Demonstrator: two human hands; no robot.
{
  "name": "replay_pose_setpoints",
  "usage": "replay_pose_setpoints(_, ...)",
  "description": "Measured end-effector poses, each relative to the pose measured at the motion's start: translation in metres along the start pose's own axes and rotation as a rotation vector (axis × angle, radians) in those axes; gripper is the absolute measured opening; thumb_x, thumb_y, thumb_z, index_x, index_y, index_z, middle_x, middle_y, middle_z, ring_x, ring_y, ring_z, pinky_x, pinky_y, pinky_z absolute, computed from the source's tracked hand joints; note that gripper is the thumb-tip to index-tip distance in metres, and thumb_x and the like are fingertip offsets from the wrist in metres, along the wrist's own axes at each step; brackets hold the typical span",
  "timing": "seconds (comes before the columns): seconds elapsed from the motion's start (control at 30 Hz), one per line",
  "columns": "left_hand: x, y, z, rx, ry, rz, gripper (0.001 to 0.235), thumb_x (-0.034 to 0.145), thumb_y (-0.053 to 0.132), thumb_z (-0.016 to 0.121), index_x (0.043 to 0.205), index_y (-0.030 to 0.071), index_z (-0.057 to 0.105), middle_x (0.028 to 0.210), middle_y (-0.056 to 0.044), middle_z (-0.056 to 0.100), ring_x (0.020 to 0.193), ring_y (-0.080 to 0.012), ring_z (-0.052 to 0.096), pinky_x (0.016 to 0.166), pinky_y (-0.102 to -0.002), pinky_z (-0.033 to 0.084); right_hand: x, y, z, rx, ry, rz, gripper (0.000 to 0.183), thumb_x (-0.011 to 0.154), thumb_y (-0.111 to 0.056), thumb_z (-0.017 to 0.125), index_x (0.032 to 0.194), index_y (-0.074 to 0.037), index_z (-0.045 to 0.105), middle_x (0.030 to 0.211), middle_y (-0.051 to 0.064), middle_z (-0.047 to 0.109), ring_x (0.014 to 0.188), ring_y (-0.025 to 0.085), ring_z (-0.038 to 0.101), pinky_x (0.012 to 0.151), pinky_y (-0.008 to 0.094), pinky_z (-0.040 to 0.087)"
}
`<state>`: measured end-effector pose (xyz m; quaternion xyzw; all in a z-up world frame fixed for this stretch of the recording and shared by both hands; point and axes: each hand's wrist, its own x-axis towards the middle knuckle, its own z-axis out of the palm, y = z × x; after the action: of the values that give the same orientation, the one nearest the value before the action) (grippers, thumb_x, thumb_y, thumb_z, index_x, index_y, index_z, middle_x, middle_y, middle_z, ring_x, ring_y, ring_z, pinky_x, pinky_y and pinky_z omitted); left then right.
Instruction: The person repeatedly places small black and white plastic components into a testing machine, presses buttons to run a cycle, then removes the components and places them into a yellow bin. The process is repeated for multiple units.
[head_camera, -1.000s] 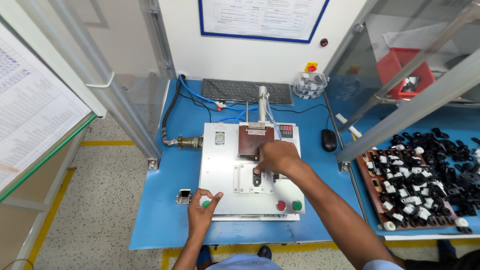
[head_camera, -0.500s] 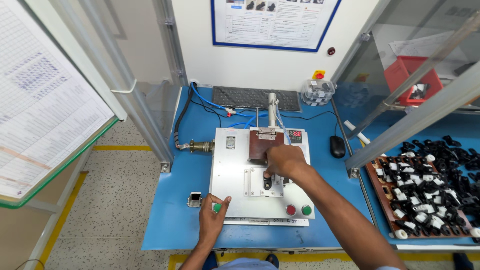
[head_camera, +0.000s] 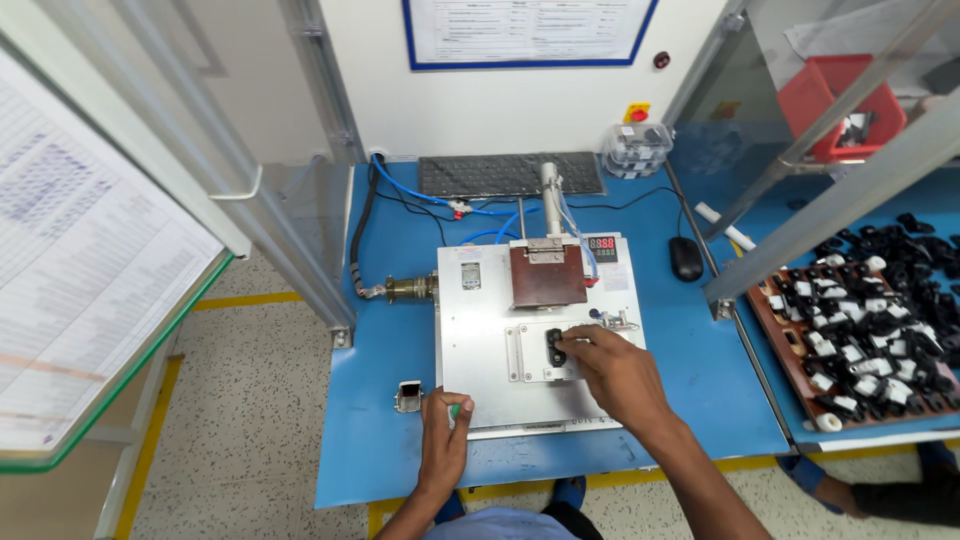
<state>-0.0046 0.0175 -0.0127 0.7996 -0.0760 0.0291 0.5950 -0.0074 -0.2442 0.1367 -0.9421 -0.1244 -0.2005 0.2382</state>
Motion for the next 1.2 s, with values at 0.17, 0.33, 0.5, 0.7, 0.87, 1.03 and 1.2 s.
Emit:
replay_pose_setpoints(0.17,-0.006,-0.012,0.0,-0.053,-0.019,-0.012,0.031,0.104,0.032,0.045,0.111,0.005,0.057,0.116,-0.014,0.053,0.116,-0.0279,0.047,0.107,-0.041,0.033,-0.074,0.029,-0.003,-0.109,0.339,0.68,0.053,0.079,-0.023,0.08,0.13,-0.014,0.067,0.112,0.015,0.066,0.075,0.021,0.064,0.064,0.037,0.055)
replay_pose_setpoints(0.33,-0.01,-0.017,-0.002,-0.033,-0.016,-0.046,0.024,0.106,0.022,0.044,0.115,0.004,0.056,0.122,-0.014,0.047,0.118,-0.0258,0.046,0.108,-0.039,0.033,-0.11,0.066,0.028,0.4,0.066,0.918,0.066,0.098,-0.052,0.06,0.152,-0.017,0.048,0.101,0.005,0.066,0.079,0.01,0.067,0.067,0.03,0.055)
replay_pose_setpoints(0.5,-0.009,-0.005,-0.007,-0.081,-0.07,-0.234,0.02,0.106,0.019,0.045,0.118,0.007,0.056,0.124,-0.012,0.047,0.111,-0.0223,0.048,0.1,-0.036,0.04,-0.113,0.095,0.021,1.009,-0.151,1.115,0.063,0.1,-0.041,0.052,0.154,-0.012,0.038,0.076,0.008,0.069,0.058,0.014,0.063,0.053,0.029,0.053)
replay_pose_setpoints(0.7,-0.012,-0.001,0.0,-0.285,0.061,-0.26,0.014,0.105,0.012,0.053,0.117,0.007,0.058,0.127,-0.009,0.058,0.123,-0.0175,0.051,0.104,-0.032,0.038,-0.107,0.108,0.017,1.161,-0.25,1.035,0.048,0.102,-0.032,0.047,0.144,-0.009,0.042,0.072,0.01,0.07,0.054,0.013,0.065,0.051,0.027,0.051)
replay_pose_setpoints(0.87,-0.014,-0.006,0.003,-0.393,0.145,-0.209,0.015,0.102,0.006,0.058,0.117,0.004,0.06,0.123,-0.009,0.062,0.121,-0.0174,0.053,0.107,-0.032,0.039,-0.119,0.117,0.028,1.154,-0.223,0.984,0.049,0.102,-0.037,0.056,0.14,-0.007,0.05,0.073,0.012,0.069,0.054,0.014,0.063,0.049,0.027,0.049)
replay_pose_setpoints(1.03,-0.013,-0.004,0.002,-0.251,0.102,-0.272,0.019,0.104,0.013,0.054,0.121,0.005,0.058,0.127,-0.008,0.061,0.116,-0.0154,0.052,0.104,-0.032,0.039,-0.117,0.211,-0.023,0.732,-0.008,0.906,0.033,0.097,-0.033,0.065,0.124,-0.016,0.068,0.097,0.008,0.078,0.068,0.013,0.071,0.058,0.026,0.056)
replay_pose_setpoints(1.2,-0.02,-0.002,0.005,-0.285,0.122,-0.296,0.023,0.106,0.017,0.054,0.127,0.006,0.057,0.126,-0.005,0.059,0.112,-0.0132,0.049,0.104,-0.031,0.037,-0.097,0.357,-0.093,-0.419,0.345,0.938,0.037,0.094,-0.041,0.076,0.105,-0.006,0.075,0.088,0.017,0.076,0.078,0.035,0.073,0.068,0.046,0.055)
